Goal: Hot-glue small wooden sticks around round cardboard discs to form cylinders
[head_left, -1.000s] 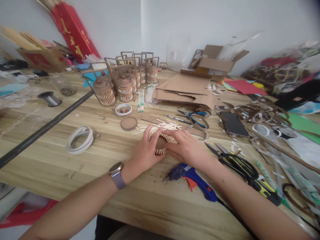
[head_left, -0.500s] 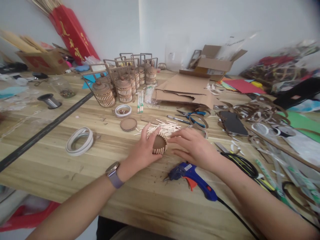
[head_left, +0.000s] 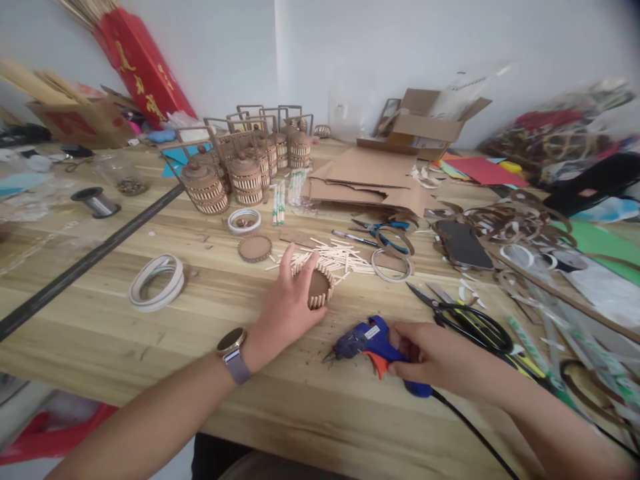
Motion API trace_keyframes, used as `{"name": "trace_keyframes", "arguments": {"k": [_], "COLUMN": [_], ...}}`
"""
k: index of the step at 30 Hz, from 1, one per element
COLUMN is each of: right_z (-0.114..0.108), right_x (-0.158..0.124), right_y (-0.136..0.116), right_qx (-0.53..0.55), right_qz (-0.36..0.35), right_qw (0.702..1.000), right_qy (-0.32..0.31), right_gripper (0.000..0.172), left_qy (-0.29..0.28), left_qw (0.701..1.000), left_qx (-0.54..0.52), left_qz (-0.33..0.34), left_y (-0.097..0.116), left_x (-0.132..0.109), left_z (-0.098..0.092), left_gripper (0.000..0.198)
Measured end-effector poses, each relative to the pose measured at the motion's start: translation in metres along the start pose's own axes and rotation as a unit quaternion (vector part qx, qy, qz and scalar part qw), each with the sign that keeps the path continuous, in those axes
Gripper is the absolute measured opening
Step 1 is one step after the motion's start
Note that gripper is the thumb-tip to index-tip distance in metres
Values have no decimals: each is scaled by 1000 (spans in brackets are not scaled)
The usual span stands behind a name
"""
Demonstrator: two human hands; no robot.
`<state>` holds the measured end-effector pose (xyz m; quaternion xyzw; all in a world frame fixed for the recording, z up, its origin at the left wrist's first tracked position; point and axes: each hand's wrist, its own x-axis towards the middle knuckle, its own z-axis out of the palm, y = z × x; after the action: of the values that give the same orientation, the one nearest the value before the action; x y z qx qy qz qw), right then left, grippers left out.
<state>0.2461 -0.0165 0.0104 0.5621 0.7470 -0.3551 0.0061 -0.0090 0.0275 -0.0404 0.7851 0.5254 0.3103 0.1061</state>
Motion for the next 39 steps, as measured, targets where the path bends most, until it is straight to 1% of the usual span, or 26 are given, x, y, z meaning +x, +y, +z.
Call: {"name": "trace_keyframes", "arguments": {"k": [2, 4, 5, 6, 7, 9, 11, 12, 14, 15, 17, 19, 20, 24, 26, 29, 32, 39], "right_z": [-2, -5, -7, -7, -7, -4, 3, 8, 16, 20, 26, 28, 29, 29, 28, 28, 29, 33], "right_x": [2, 2, 2, 2, 2, 3, 5, 7, 11, 13, 16, 19, 19, 21, 22, 24, 25, 28], "right_y": [6, 10, 10, 11, 10, 10, 11, 12, 16, 18, 21, 20, 18, 9, 4, -1, -5, -7], "right_qx": [91, 191, 231, 265, 294, 336, 374, 391, 425, 445, 477, 474, 454, 298, 237, 186, 155, 143], "right_qz": [-8, -14, -17, -20, -22, -24, -12, -1, 22, 30, 39, 36, 29, -17, -37, -54, -53, -77], "right_qw": [996, 981, 972, 964, 956, 938, 916, 905, 885, 876, 866, 870, 880, 937, 952, 961, 966, 963], "right_qy": [-24, -43, -42, -28, -1, 75, 147, 168, 186, 182, 148, 131, 138, 182, 188, 200, 201, 215], "right_gripper": [16, 19, 20, 21, 24, 31, 29, 27, 25, 27, 35, 41, 42, 37, 33, 31, 32, 33], "left_qy": [0, -4, -5, -4, -4, -2, -1, -2, -3, -5, -8, -9, -8, -1, -1, -2, -5, -14], "left_qw": [1000, 1000, 1000, 1000, 1000, 1000, 1000, 1000, 1000, 1000, 1000, 1000, 1000, 1000, 1000, 1000, 1000, 1000], "left_qx": [8, 13, 14, 15, 15, 14, 13, 11, 11, 11, 11, 11, 11, 5, 3, 6, 9, 8], "left_qz": [-3, -8, -7, -5, -4, -5, -12, -15, -16, -15, -12, -10, -8, -1, -2, -5, -5, -6], "left_y": [0, 0, 0, 0, 0, 1, 1, 1, 1, 1, 1, 0, 0, 0, 0, -1, -2, -1], "left_x": [0, 0, 0, 0, 0, 0, 0, 0, 0, 0, 1, 1, 1, 1, 1, 0, 0, 1], "left_z": [0, 0, 0, 0, 0, 0, 1, 1, 1, 1, 1, 1, 1, 1, 2, 3, 3, 1], "left_gripper": [102, 102, 101, 100, 99, 99, 99, 100, 100, 99, 99, 98, 98, 99, 100, 101, 100, 98]}}
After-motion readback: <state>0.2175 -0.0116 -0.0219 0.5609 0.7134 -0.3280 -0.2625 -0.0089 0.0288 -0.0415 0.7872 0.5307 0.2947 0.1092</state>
